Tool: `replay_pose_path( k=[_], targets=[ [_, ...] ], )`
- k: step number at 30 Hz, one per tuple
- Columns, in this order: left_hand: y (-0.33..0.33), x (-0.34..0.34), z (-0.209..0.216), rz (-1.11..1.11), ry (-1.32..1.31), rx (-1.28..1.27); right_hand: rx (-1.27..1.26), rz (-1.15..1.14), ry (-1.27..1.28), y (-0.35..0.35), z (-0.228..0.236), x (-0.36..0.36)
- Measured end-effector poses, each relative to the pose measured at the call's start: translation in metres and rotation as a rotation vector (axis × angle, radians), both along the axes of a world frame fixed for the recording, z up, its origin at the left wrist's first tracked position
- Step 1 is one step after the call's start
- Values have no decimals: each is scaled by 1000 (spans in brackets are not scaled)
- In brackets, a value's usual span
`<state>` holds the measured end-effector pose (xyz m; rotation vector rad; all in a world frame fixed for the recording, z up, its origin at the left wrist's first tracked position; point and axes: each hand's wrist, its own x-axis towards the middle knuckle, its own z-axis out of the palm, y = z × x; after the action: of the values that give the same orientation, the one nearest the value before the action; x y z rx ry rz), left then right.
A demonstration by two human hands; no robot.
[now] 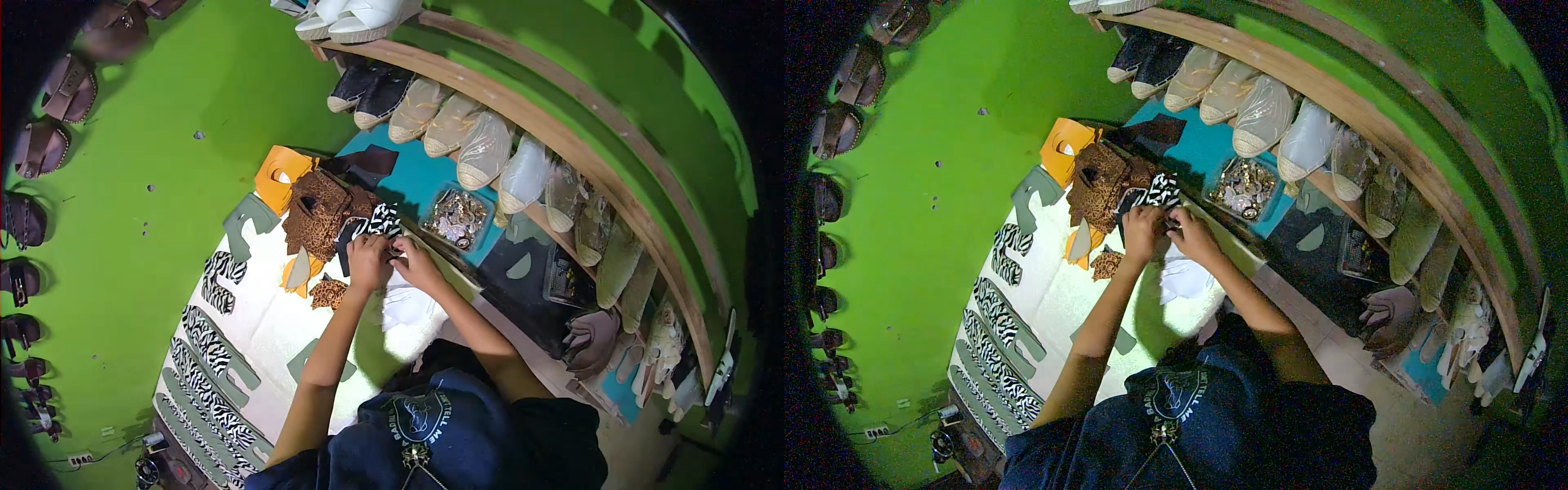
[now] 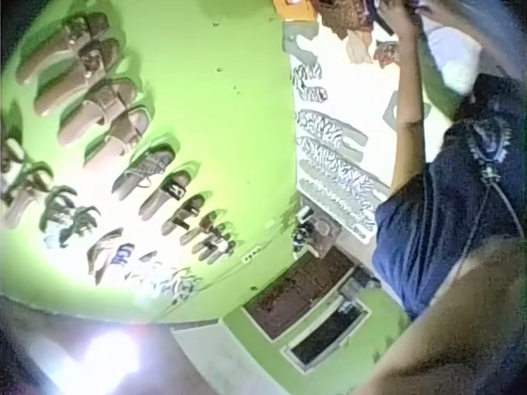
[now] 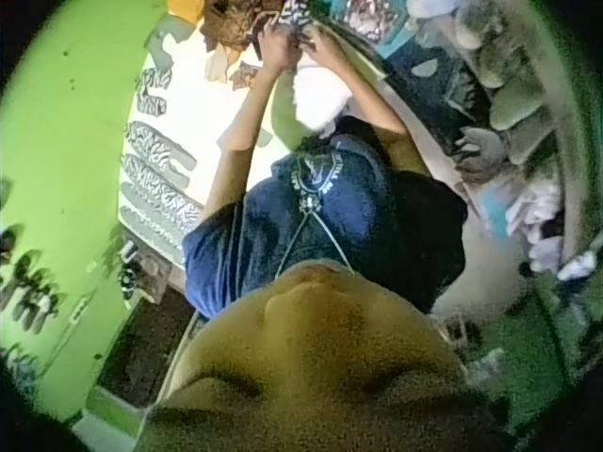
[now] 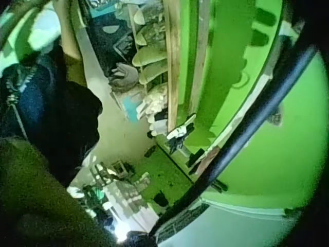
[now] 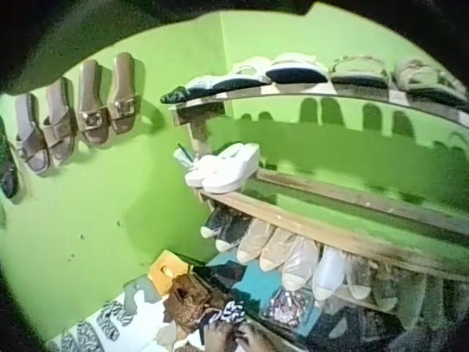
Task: The person assembles slipper-style shoes by hand on a white table. They repeatedly pick up a green sole and a zebra-patterned fabric upper, place the upper onto the sole, and press down to secure it. The person then places the completed shoe into a row of finished units on the table.
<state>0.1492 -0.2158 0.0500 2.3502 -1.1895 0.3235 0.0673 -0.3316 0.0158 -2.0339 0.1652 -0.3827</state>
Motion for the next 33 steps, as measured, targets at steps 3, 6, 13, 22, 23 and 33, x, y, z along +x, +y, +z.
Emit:
replay_pose_path(
  k=[3,6,13,22,23,33],
  targets=[
    [5,2,6,-37,-8,25,-61,9,-22,2,-5,0],
    [14,7,6,-21,27,13,-116,-16,-74,7,-10,0],
    [41,7,14,66,427,-388,-178,-112,-41,24,6,0],
    [100,-45,12,271,923,-1092,104,83,-40,70,18,6],
    [108,-52,16,294,929,-1130,172,137,4,77,19,5],
    [248,-88,-7,586,978,-838,238,560,153,159,21,17]
  ],
)
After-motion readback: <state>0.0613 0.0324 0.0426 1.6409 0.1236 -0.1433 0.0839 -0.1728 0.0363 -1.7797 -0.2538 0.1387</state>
